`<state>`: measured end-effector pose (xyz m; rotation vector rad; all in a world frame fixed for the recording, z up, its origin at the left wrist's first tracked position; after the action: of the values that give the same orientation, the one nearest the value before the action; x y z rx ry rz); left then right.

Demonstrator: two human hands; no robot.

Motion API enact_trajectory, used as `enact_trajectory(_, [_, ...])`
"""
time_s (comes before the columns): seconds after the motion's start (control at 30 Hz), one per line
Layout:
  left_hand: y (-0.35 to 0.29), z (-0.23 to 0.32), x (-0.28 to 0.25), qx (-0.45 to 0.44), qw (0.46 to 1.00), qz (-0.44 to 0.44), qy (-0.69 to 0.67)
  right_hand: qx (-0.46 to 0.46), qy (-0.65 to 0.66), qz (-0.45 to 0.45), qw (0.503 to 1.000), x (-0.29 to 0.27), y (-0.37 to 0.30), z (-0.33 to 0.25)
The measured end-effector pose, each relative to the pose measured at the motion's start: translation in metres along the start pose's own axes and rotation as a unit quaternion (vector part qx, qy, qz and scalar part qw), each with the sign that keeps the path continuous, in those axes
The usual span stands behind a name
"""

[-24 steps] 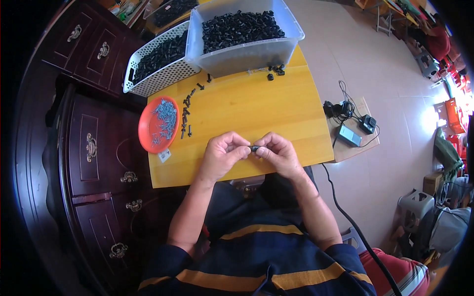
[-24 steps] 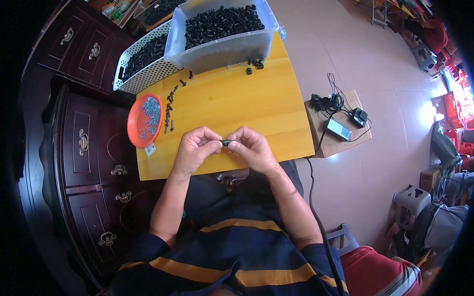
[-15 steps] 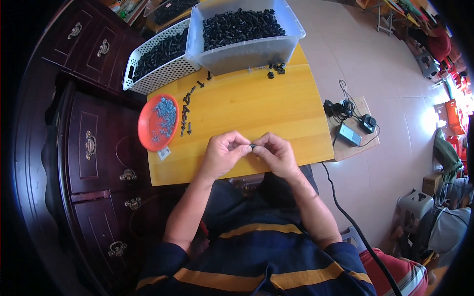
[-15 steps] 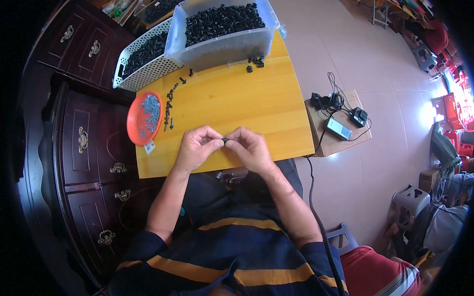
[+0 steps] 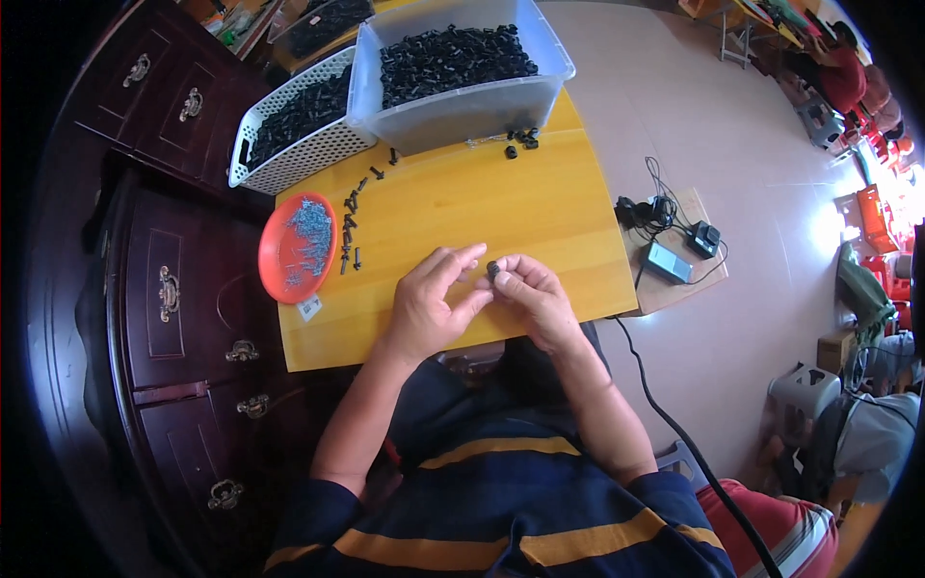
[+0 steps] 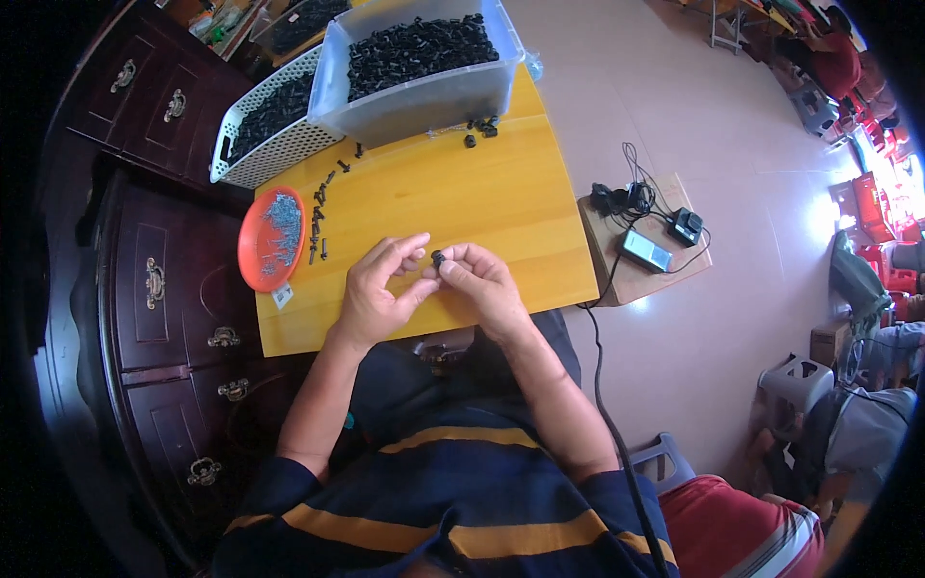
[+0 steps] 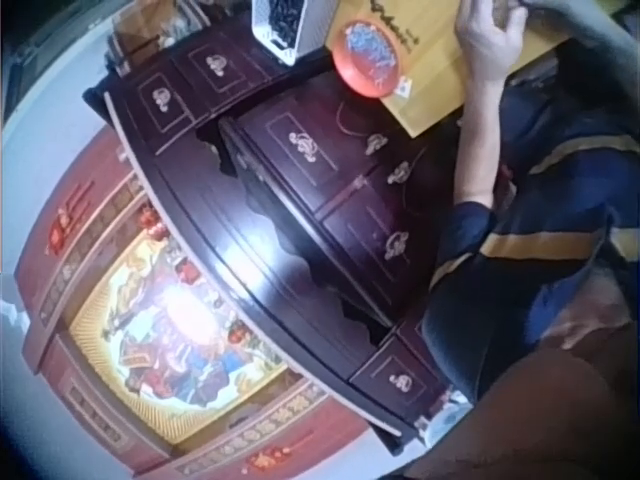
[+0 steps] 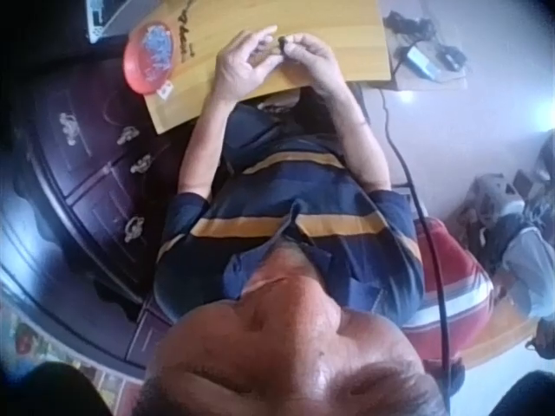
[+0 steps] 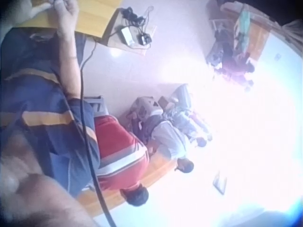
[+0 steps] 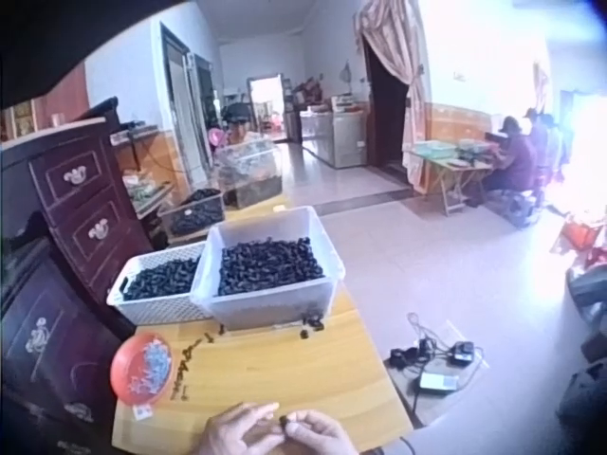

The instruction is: The person assembles small black plastic components by hand.

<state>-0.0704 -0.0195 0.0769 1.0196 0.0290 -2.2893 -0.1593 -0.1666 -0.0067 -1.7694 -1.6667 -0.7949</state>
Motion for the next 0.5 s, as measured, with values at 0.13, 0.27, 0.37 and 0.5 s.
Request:
enact_trajectory(0.13, [0.005,0.002,0.008,0.06,0.99,0.038,0.119,-0.002,0.008,0.001,1.0,0.004,0.006,0.001])
enact_trajectory(0.27, [0.01,-0.012,0.009,0.077,0.984,0.052,0.154,0.007,-0.03,0.027,0.999,0.011,0.011,0.002])
enact_trajectory(0.37, [0.012,-0.013,0.005,0.079,0.983,0.052,0.155,0.004,-0.032,0.026,0.999,0.005,0.015,0.005])
enact_trajectory(0.5, [0.006,-0.007,0.006,0.069,0.988,0.038,0.136,-0.002,-0.04,0.047,0.998,0.012,0.003,0.003])
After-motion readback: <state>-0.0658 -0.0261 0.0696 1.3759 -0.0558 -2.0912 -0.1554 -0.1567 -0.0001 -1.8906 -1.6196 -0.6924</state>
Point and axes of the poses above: each hand's wrist, its own y-axis towards the middle knuckle, its own x-axis out of the palm, z = x × y, the point moved 1 cm from there along y, towards the middle knuckle, and after that the axes turned 8 degrees about -z, right-handed, at the moved point
